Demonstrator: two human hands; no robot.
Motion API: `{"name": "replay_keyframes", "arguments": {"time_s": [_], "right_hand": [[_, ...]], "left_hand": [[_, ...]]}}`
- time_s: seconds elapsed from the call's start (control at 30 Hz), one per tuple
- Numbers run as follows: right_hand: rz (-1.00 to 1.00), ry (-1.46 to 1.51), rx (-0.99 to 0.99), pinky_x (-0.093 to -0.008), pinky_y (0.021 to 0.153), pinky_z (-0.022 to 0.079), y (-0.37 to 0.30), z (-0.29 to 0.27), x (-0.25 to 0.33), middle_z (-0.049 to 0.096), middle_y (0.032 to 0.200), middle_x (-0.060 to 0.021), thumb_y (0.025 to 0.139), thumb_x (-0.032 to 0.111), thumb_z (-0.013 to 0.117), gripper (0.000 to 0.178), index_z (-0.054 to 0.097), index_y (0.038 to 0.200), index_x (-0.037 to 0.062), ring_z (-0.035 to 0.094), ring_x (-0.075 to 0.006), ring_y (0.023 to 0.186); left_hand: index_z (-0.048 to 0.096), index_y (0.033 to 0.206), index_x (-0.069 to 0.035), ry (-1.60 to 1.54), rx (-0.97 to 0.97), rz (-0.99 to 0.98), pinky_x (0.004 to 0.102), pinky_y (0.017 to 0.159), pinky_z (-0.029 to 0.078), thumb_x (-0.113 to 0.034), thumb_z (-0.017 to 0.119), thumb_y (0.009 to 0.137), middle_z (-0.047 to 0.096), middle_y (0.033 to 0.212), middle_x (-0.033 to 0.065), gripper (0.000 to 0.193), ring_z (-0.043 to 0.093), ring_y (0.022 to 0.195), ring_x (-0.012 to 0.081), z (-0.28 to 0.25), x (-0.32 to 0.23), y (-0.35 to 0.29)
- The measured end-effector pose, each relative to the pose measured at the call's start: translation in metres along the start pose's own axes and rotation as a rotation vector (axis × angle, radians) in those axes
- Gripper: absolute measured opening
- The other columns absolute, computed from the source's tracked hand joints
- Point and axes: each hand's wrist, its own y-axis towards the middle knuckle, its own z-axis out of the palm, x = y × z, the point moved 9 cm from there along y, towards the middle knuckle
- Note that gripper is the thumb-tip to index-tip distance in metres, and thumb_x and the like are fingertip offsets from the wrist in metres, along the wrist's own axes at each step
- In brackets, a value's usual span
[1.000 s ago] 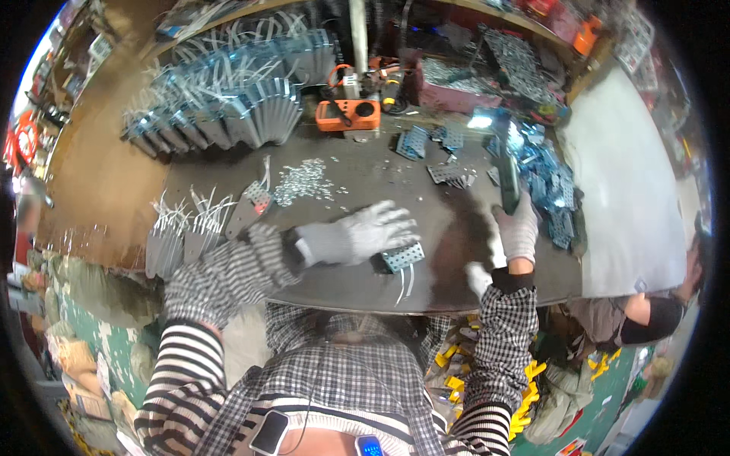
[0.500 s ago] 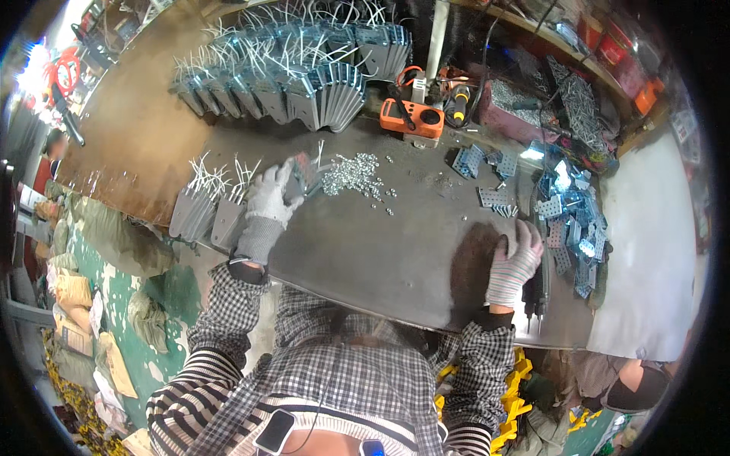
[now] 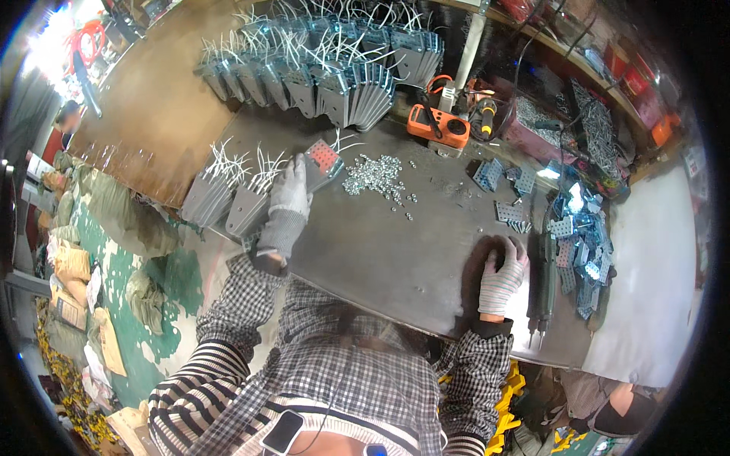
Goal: Assembling hardware components by securing a blue perforated plate to a grey housing using an electric screwdriver.
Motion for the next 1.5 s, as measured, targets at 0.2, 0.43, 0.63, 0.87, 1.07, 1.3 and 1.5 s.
{"name": "replay_keyframes", "arguments": {"time_s": [0.2, 0.43, 0.63, 0.87, 1.07, 1.3, 1.5], "right_hand": [[-0.029, -0.025, 0.058, -0.0449, 0.098, 0.041, 0.005, -0.009, 0.027, 0.058, 0.119, -0.0158, 0.079, 0.005, 0.064, 0.035, 0.062, 0.114, 0.0063, 0.052, -0.0359, 0.112], [-0.075, -0.073, -0.029, -0.0434, 0.090, 0.046, 0.046, -0.002, 0.000, 0.060, 0.108, -0.0145, 0.077, 0.005, 0.067, 0.036, 0.059, 0.112, 0.0077, 0.055, -0.0343, 0.104], [0.038, -0.134, 0.055, -0.0460, 0.075, 0.051, 0.068, 0.003, -0.029, 0.064, 0.097, -0.0164, 0.083, 0.013, 0.064, 0.023, 0.064, 0.107, 0.0140, 0.063, -0.0379, 0.085], [0.076, -0.098, 0.123, -0.0454, 0.074, 0.051, 0.071, 0.036, -0.031, 0.067, 0.088, -0.0173, 0.086, 0.027, 0.064, 0.017, 0.066, 0.096, 0.0130, 0.064, -0.0370, 0.088], [0.107, -0.107, 0.083, -0.0415, 0.072, 0.051, 0.064, 0.024, -0.034, 0.067, 0.091, -0.0160, 0.083, 0.015, 0.069, 0.018, 0.064, 0.098, 0.0063, 0.065, -0.0339, 0.081], [0.001, 0.597, 0.107, -0.0350, 0.078, 0.051, 0.029, -0.002, 0.094, 0.065, 0.097, -0.0155, 0.080, 0.002, 0.068, 0.028, 0.061, 0.108, 0.0029, 0.065, -0.0291, 0.090], [-0.292, 0.343, 0.170, -0.0412, 0.074, 0.050, 0.007, -0.009, 0.126, 0.062, 0.089, -0.0128, 0.074, 0.002, 0.067, 0.023, 0.063, 0.097, 0.0044, 0.061, -0.0335, 0.083]], "left_hand": [[0.048, 0.139, -0.011, -0.206, -0.438, 0.114, 0.0465, 0.107, 0.034, -0.026, 0.074, 0.075, 0.050, 0.138, 0.0136, 0.071, 0.045, 0.126, 0.0348, -0.080, 0.037, -0.076], [0.049, 0.137, -0.012, -0.219, -0.426, 0.071, 0.0461, 0.103, 0.039, -0.017, 0.071, 0.078, 0.049, 0.137, 0.0136, 0.063, 0.050, 0.119, 0.0347, -0.047, 0.109, -0.063], [0.052, 0.132, -0.008, -0.257, -0.237, 0.053, 0.0440, 0.104, 0.038, -0.021, 0.071, 0.079, 0.047, 0.140, 0.0105, 0.058, 0.048, 0.123, 0.0334, -0.026, 0.117, -0.051], [0.059, 0.128, -0.016, -0.150, -0.334, 0.094, 0.0473, 0.109, 0.030, -0.027, 0.072, 0.079, 0.046, 0.142, 0.0101, 0.052, 0.042, 0.129, 0.0324, -0.039, 0.102, -0.067], [0.059, 0.124, -0.004, -1.367, -0.708, -0.087, 0.0394, 0.093, 0.051, -0.022, 0.055, 0.097, 0.060, 0.124, 0.0122, 0.032, 0.062, 0.106, 0.0262, -0.022, 0.174, -0.075], [0.044, 0.136, 0.002, -2.426, 0.900, 0.077, 0.0371, 0.095, 0.050, -0.021, 0.049, 0.097, 0.061, 0.121, 0.0158, 0.045, 0.059, 0.113, 0.0278, -0.010, -0.087, -0.090], [0.051, 0.129, 0.002, -1.816, 0.838, 0.345, 0.0337, 0.101, 0.046, -0.016, 0.045, 0.101, 0.061, 0.124, 0.0135, 0.034, 0.059, 0.114, 0.0206, 0.020, -0.190, -0.135]]}}
